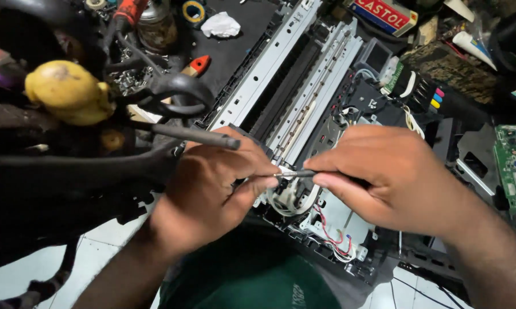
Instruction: Disconnecting cables and removing screws from a printer's internal components during disassembly.
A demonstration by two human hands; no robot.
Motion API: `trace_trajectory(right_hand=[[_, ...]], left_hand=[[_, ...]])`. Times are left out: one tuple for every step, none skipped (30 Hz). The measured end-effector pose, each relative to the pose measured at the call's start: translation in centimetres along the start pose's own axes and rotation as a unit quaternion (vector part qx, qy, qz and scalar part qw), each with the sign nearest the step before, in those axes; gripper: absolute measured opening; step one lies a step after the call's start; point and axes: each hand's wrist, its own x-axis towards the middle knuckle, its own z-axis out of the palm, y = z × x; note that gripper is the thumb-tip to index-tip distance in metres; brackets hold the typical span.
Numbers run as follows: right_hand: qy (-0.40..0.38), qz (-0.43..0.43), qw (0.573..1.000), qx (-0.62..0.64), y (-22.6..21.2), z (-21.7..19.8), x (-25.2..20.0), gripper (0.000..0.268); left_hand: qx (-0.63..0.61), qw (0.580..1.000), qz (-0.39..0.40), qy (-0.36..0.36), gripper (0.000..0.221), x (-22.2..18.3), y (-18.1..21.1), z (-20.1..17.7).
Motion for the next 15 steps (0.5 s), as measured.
trace_trajectory(right_hand=[[-0.002, -0.002, 1.0, 0.001, 0.2, 0.1, 0.3, 0.014], [-0.042, 0.03, 0.998, -0.035, 0.5, 0.2, 0.5, 0.02], [-0.079, 0.063, 0.992, -0.072, 0.8, 0.2, 0.8, 0.027], [-0.08, 0.061, 0.992, -0.072, 0.7, 0.2, 1.4, 0.027], [-0.144, 0.102, 0.98, -0.091, 0.6, 0.2, 1.9, 0.022], [-0.206, 0.141, 0.962, -0.109, 0.6, 0.2, 2.4, 0.021], [-0.207, 0.139, 0.962, -0.108, 0.5, 0.3, 2.7, 0.021], [-0.236, 0.14, 0.954, -0.118, 0.5, 0.2, 2.9, 0.021], [-0.265, 0.143, 0.945, -0.128, 0.5, 0.2, 3.0, 0.02], [-0.266, 0.143, 0.945, -0.127, 0.6, -0.1, 3.4, 0.02], [-0.243, 0.159, 0.957, -0.024, 0.7, -0.5, 3.6, 0.025], [-0.217, 0.173, 0.957, 0.079, 0.9, -0.8, 3.8, 0.031], [-0.217, 0.174, 0.957, 0.08, 1.4, -0.8, 3.4, 0.031], [-0.213, 0.164, 0.952, 0.145, 2.0, -0.7, 3.0, 0.032], [-0.208, 0.152, 0.943, 0.209, 2.5, -0.6, 2.6, 0.035]], left_hand=[[0.001, 1.0, -0.003, 0.002, 0.016, -0.4, -0.4, 0.1], [0.03, 0.999, -0.003, 0.012, 0.017, -0.7, -0.8, 0.1], [0.06, 0.998, -0.002, 0.02, 0.017, -0.9, -1.2, 0.1], [0.061, 0.998, -0.003, 0.021, 0.017, -1.1, -1.5, 0.0], [0.057, 0.998, -0.018, 0.012, 0.021, -1.3, -1.7, -0.1], [0.053, 0.998, -0.033, 0.003, 0.024, -1.5, -1.9, -0.1], [0.054, 0.998, -0.035, 0.004, 0.024, -1.6, -2.1, -0.2], [0.034, 0.998, -0.045, -0.003, 0.023, -1.6, -2.3, -0.4], [0.012, 0.998, -0.054, -0.012, 0.022, -1.6, -2.5, -0.4], [0.011, 0.998, -0.055, -0.012, 0.022, -1.5, -2.4, -0.8], [0.043, 0.998, -0.039, -0.015, 0.018, -1.4, -2.3, -1.1], [0.075, 0.997, -0.023, -0.019, 0.014, -1.2, -2.3, -1.3], [0.075, 0.997, -0.024, -0.019, 0.014, -1.0, -2.1, -1.3], [0.053, 0.999, -0.002, -0.01, 0.016, -0.8, -2.0, -1.4], [0.033, 0.999, 0.018, 0.001, 0.02, -0.6, -1.8, -1.5]])
